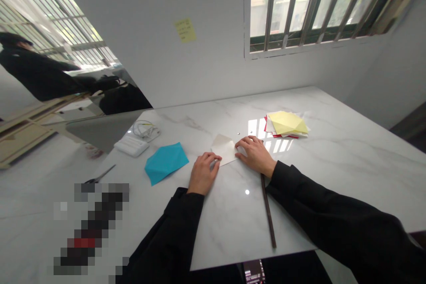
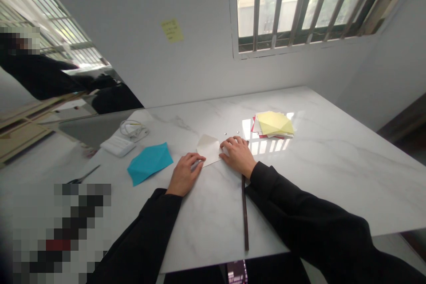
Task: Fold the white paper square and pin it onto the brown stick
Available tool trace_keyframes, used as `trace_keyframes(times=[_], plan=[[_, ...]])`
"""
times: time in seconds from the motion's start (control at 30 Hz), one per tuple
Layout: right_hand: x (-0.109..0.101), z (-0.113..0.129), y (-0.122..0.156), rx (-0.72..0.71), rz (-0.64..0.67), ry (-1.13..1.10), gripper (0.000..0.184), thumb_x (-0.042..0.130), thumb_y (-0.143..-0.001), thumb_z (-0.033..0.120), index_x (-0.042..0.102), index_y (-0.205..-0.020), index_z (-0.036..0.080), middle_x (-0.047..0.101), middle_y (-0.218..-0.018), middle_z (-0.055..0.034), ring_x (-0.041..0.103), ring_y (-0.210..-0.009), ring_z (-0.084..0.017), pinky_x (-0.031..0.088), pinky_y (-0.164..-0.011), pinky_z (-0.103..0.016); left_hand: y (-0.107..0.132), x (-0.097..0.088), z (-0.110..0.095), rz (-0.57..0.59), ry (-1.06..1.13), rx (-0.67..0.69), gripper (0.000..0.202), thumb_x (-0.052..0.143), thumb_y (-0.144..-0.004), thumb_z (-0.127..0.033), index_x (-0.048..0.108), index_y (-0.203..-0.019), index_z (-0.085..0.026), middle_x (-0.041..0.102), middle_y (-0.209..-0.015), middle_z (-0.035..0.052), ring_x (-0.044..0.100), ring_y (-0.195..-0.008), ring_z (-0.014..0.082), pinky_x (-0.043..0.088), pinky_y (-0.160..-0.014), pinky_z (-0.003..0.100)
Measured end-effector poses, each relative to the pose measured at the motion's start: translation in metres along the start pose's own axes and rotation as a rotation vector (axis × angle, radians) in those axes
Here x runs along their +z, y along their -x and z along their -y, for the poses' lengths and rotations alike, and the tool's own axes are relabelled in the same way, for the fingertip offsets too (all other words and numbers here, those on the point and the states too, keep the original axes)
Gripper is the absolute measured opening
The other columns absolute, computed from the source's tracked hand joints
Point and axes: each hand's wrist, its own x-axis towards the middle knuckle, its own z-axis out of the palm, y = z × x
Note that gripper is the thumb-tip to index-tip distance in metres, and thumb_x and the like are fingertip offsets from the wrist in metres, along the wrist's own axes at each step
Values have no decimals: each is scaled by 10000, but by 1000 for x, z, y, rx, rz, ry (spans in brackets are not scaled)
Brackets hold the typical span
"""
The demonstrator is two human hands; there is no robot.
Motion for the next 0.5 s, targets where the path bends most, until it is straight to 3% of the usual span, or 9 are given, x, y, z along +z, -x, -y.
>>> trace_keyframes(times=[0.1, 0.3, 0.4, 0.5], plan=[[0, -3, 0, 5, 7, -17, 287, 668, -962, 370, 694, -1227, 264, 660, -1277, -96, 481, -1298, -324, 388, -1069, -482, 0, 0, 0, 2, 2, -7, 194, 556, -964, -265, 738, -1026, -239, 694, -1099, 52, 624, -1037, 246, 470, -990, 411], [0, -5, -2, 20, 26, -1, 533, 680, -951, 370, 566, -1462, 275, 631, -1335, -134, 469, -1315, -366, 410, -1053, -526, 0, 1, 5, 22, -21, -13, 205, 552, -974, -293, 733, -1061, -249, 689, -1151, 68, 617, -1079, 272, 465, -1020, 451], [0, -5, -4, 34, 31, 9, 605, 681, -943, 364, 518, -1508, 221, 616, -1354, -167, 452, -1338, -381, 412, -1064, -535, 1, 4, 11, -42, -73, -28, 320, 591, -955, -314, 669, -1258, -244, 629, -1338, 108, 571, -1221, 306, 438, -1083, 481], [1, -5, -5, 37, 21, 2, 553, 690, -935, 360, 577, -1443, 174, 604, -1369, -181, 440, -1351, -371, 397, -1093, -524, 3, 8, 17, -108, -172, -110, 500, 654, -921, -390, 593, -1385, -216, 540, -1474, 161, 501, -1332, 360, 409, -1118, 524]])
